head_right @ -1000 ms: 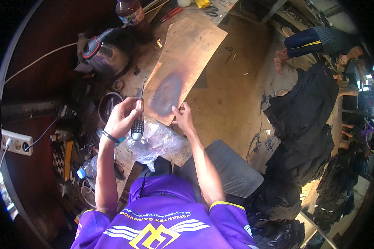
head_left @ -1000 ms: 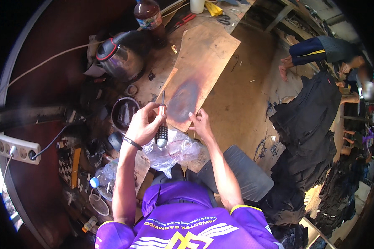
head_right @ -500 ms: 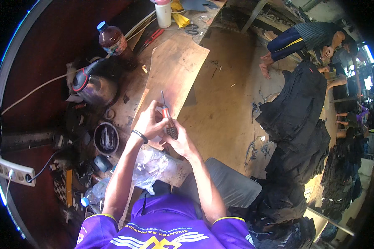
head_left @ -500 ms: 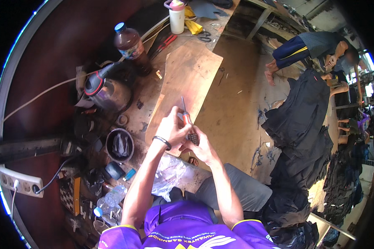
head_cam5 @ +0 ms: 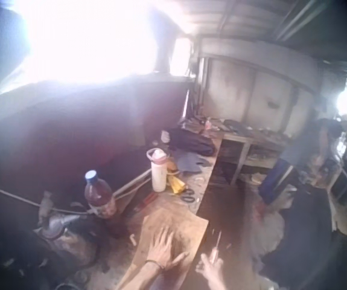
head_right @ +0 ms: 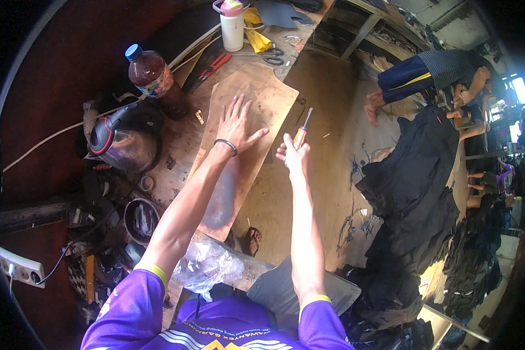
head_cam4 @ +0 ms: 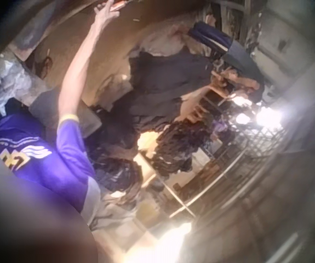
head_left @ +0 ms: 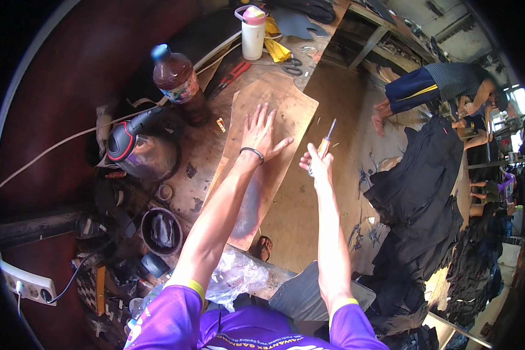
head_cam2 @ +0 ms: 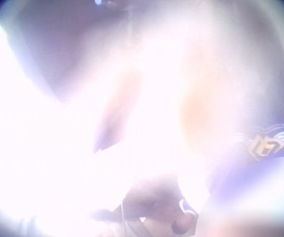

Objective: The person works at a cluttered workbench, scraping a dark patch on a wooden board, then uses a screwdriver to pry and adjust a small black shoe part. They handle a plastic bag and a small container, and repeatedly rub the shoe part with a dark substance from a bowl.

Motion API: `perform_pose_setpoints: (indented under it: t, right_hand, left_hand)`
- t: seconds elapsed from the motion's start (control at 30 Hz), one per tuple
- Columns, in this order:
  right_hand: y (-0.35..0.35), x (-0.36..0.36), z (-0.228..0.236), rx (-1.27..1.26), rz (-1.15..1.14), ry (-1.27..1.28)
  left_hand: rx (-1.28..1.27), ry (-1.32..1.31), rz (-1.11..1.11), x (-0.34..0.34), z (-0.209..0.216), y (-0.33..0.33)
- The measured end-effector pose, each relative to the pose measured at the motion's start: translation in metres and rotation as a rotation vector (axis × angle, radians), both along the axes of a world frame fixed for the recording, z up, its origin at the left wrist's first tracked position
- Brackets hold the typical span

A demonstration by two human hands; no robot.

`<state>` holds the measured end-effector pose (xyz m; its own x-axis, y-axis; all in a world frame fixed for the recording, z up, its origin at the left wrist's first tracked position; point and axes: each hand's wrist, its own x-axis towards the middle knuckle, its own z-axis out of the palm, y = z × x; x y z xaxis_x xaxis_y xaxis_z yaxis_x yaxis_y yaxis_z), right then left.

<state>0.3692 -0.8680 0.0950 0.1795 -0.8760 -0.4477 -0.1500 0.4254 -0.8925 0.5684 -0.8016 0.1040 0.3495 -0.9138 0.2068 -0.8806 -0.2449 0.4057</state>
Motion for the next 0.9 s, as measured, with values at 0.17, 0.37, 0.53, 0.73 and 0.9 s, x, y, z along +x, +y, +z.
perform_pose_setpoints:
  t: [0.17, 0.37, 0.53, 0.73, 0.9]
  right_hand:
    - [-0.033, 0.032, -0.026, -0.081, 0.044, 0.064]
    - [-0.036, 0.044, -0.042, -0.184, 0.115, 0.267]
    - [-0.039, 0.054, -0.017, -0.727, -0.074, 0.669]
    - [-0.063, 0.094, 0.016, -0.74, 0.465, 0.474]
    - [-0.069, 0.105, 0.019, -0.724, 0.547, 0.532]
  left_hand:
    - [0.075, -0.133, -0.019, 0.012, -0.018, -0.017]
    - [0.095, -0.059, 0.014, 0.01, -0.029, -0.01]
    - [0.136, -0.076, -0.009, 0.012, -0.026, -0.013]
    - [0.148, -0.057, 0.074, 0.008, -0.028, -0.025]
    - [0.092, 0.015, 0.104, 0.009, -0.034, -0.038]
